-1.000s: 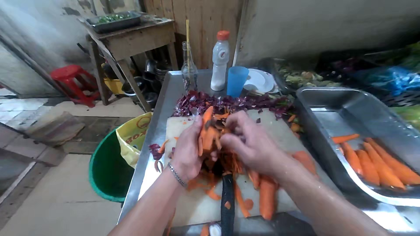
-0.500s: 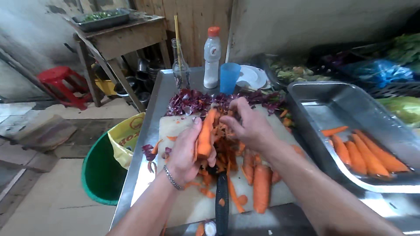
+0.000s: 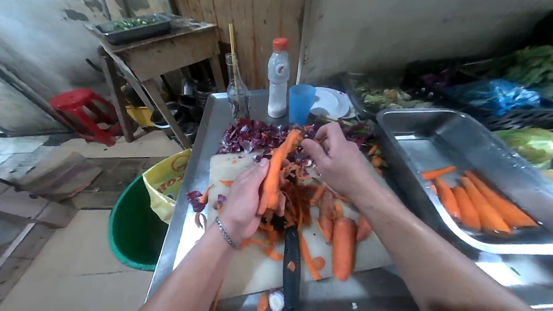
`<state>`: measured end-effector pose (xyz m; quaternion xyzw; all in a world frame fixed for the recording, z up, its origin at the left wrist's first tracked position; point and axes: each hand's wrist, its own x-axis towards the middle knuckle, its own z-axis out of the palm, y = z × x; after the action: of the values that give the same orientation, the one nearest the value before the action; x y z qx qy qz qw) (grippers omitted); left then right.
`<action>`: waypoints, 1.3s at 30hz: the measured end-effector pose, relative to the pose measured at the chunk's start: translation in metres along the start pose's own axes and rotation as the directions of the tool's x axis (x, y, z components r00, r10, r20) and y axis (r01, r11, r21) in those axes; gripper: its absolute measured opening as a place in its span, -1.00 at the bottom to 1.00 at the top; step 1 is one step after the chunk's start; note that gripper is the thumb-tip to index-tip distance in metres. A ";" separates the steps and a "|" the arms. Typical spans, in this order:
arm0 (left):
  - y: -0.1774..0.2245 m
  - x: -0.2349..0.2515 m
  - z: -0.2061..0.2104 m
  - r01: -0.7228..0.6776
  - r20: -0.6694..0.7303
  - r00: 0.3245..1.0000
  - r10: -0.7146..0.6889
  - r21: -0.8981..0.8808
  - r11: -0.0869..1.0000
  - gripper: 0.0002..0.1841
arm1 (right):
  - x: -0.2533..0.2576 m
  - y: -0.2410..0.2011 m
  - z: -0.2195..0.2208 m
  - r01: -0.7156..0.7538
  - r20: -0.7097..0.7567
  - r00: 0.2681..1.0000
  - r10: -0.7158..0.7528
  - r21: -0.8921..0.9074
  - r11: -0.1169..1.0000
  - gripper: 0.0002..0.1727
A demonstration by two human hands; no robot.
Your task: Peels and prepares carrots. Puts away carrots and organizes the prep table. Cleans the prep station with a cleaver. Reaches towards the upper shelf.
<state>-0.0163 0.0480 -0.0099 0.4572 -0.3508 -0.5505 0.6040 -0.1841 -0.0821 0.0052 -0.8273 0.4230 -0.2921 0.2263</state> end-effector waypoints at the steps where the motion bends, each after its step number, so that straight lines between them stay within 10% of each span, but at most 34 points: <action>1: 0.001 0.000 0.001 0.020 -0.037 0.999 -0.021 -0.011 1.000 -0.44 | -0.003 -0.001 0.000 0.018 0.003 1.000 -0.018 0.030 0.999 -0.46; 11: -0.004 0.001 -0.016 -0.078 -0.129 0.990 0.063 -0.120 0.990 -0.58 | -0.050 -0.041 0.030 0.525 0.139 0.841 -0.523 0.019 0.851 -0.43; 25: 0.005 -0.002 0.003 -0.036 -0.143 0.990 0.020 -0.111 0.993 -0.52 | -0.027 -0.017 0.023 0.407 0.023 0.913 -0.408 0.030 0.913 -0.43; 39: 0.003 0.007 -0.003 -0.161 -0.383 0.922 0.063 -0.230 0.960 -0.60 | -0.044 -0.036 0.038 0.574 0.030 0.819 -0.574 -0.051 0.817 -0.40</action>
<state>-0.0113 0.0420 -0.0087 0.4500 -0.1814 -0.4591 0.7442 -0.1591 -0.0215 -0.0131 -0.9244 0.1611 -0.3288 0.1067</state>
